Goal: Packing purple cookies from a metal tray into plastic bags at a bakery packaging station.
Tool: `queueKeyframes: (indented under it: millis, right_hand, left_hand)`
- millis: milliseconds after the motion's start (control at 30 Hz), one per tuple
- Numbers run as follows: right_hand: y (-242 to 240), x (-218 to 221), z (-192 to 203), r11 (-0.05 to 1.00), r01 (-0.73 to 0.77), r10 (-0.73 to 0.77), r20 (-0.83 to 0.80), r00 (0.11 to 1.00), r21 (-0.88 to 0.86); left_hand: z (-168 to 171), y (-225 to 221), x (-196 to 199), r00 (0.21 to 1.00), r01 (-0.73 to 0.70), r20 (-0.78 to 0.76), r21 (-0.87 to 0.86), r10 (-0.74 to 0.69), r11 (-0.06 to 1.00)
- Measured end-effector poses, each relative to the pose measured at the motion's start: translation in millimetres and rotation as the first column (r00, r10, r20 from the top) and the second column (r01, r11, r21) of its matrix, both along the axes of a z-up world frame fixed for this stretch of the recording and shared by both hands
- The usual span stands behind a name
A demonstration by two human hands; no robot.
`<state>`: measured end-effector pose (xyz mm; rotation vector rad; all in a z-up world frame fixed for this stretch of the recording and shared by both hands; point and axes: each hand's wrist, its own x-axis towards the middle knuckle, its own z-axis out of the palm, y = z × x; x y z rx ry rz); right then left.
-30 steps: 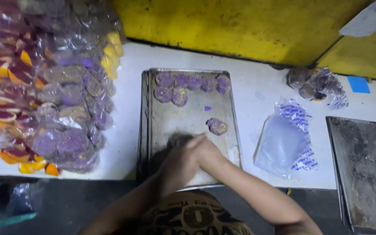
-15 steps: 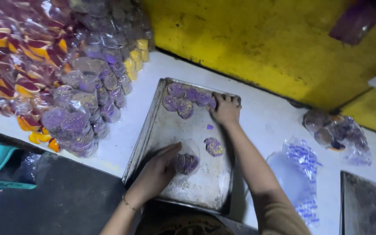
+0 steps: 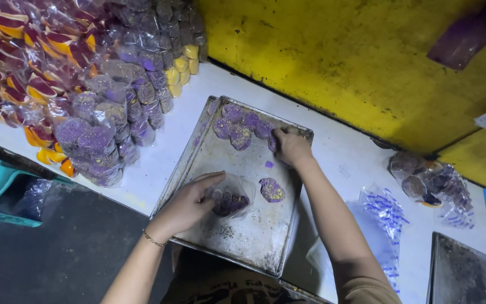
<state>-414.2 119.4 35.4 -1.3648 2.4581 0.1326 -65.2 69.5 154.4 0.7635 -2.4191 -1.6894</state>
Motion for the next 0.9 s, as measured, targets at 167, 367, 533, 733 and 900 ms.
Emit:
queueKeyframes:
  millis: [167,367,533,733,900]
  right_hand:
    - [7,3,14,0.997,-0.082,0.083,0.015,0.996,-0.011]
    - [35,20,35,0.941,-0.040,0.159,0.334,0.929,-0.337]
    - [40,45,-6,0.348,0.656,0.284,0.742,0.608,-0.670]
    - [5,174,78,0.707,-0.044,0.410,0.358,0.839,-0.706]
    - [-3,186,-20,0.841,-0.432,0.411,-0.137,0.902,-0.326]
  left_hand:
    - [12,-13,-7,0.996,0.085,0.035,0.015,-0.085,0.996]
    - [14,-45,-10,0.975,0.224,-0.011,0.021,-0.224,0.974]
    - [-12,-81,-9,0.973,0.229,-0.050,0.150,-0.224,0.962]
    - [-44,-117,-21,0.940,0.297,-0.307,0.529,-0.148,0.795]
    - [-72,-93,-26,0.912,0.340,-0.170,-0.200,-0.374,0.919]
